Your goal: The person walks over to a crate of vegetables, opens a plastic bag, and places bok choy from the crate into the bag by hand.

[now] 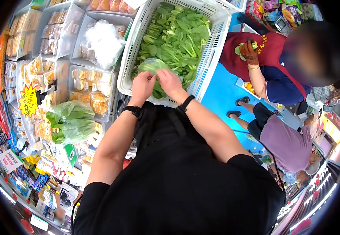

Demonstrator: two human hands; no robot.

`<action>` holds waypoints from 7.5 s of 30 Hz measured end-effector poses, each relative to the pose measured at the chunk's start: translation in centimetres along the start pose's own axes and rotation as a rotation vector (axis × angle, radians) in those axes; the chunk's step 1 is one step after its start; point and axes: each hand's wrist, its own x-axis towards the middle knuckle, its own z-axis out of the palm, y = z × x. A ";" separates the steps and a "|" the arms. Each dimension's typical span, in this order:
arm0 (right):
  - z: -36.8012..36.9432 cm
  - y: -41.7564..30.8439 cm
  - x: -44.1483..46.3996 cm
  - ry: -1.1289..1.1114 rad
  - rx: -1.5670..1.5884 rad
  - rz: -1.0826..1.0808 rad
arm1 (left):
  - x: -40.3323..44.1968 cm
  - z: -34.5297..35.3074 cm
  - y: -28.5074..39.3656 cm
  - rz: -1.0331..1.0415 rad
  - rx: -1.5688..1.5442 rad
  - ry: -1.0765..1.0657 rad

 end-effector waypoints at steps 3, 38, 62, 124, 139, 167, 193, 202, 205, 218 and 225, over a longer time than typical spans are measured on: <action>0.8 1.0 1.0 0.047 -0.093 -0.111 | 0.4 -0.1 -0.2 -0.014 -0.021 0.036; 0.9 11.8 3.7 -0.347 0.328 0.724 | -1.8 -2.8 -0.6 0.116 0.125 -0.272; -3.2 14.0 -3.0 -0.118 1.124 0.613 | -6.7 -1.5 1.7 -0.167 0.206 -0.097; -4.3 10.5 -1.4 -0.058 1.179 0.830 | -9.5 -0.6 3.5 -0.342 -0.143 -0.050; -6.4 6.6 1.3 -0.500 0.179 0.601 | -5.7 -5.9 0.6 -0.086 0.115 -0.459; 1.0 -3.8 -0.3 -0.377 -0.254 0.242 | 5.5 -3.8 -3.9 0.048 -0.089 -0.288; -7.5 6.3 1.8 -0.163 0.124 0.795 | 5.5 -1.1 -3.5 0.165 0.250 -0.790; -5.7 2.8 -5.1 -0.163 0.469 0.816 | 20.9 5.3 -4.5 0.153 0.441 -0.299; -7.8 0.4 -7.2 -0.192 0.502 0.873 | 25.0 5.7 -2.2 0.055 0.859 -0.739; -11.8 1.3 -10.8 -0.162 0.416 0.972 | 25.8 6.6 -3.6 0.055 0.968 -0.560; -11.7 1.7 -8.1 -0.123 0.400 0.853 | 21.1 0.9 -2.3 0.294 0.749 -0.448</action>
